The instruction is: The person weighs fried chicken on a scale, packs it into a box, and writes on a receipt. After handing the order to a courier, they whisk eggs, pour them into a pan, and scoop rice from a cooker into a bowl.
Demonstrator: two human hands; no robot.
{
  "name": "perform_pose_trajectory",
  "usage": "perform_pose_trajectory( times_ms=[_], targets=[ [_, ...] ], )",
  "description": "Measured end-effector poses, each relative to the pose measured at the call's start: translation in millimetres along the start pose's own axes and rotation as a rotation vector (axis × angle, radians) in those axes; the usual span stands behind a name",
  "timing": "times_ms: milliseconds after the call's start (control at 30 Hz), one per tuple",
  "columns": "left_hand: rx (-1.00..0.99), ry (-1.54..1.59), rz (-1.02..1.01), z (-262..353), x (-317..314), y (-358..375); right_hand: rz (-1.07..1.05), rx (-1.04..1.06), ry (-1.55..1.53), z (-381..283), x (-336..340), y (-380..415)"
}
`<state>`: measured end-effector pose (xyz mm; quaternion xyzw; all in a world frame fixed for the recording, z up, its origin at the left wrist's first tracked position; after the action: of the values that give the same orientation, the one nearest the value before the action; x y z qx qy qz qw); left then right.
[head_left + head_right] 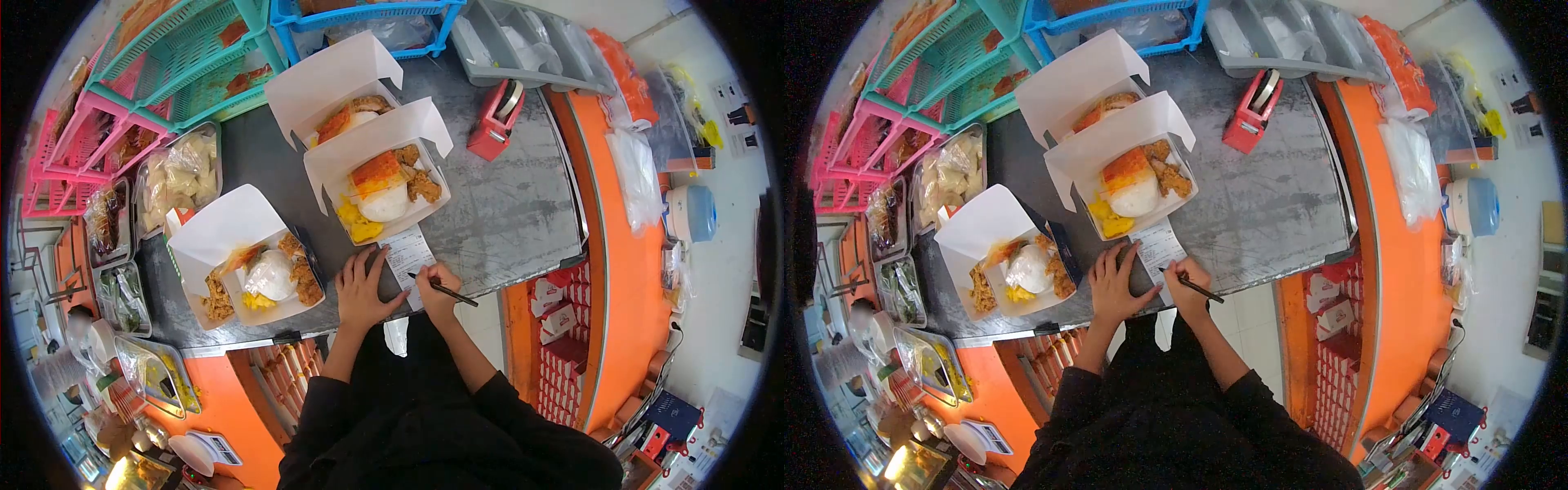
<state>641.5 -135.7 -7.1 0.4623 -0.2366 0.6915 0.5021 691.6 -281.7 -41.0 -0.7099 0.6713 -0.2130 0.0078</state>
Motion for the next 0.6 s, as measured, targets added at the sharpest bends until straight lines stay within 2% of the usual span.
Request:
perform_pose_trajectory(
  times_ms=[367,500,567,600],
  targets=[
    [0.007,-0.026,0.008,0.3,0.0,-0.1,-0.133,0.089,0.048,-18.4,-8.1,-9.6],
    [-0.005,-0.031,0.020,1.2,1.5,-0.2,-0.186,0.049,0.045,-11.9,-4.9,-8.0],
    [-0.004,-0.037,0.022,1.5,0.8,-0.5,0.131,-0.128,0.035,9.3,9.1,-4.6],
    [-0.003,-0.042,0.024,1.2,0.8,0.0,0.133,-0.128,0.036,11.9,13.3,-5.6]
  ],
)
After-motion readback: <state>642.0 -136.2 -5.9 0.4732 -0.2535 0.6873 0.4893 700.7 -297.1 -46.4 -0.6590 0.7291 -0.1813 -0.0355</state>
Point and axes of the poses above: each hand's wrist, its own y-axis away from the middle knuckle, its own x-axis out of the back of the hand, z = x × y, the point moved 4 cm from there along -y, towards the middle knuckle, and after that the axes turned 12 degrees about x, right-handed, at the moved point
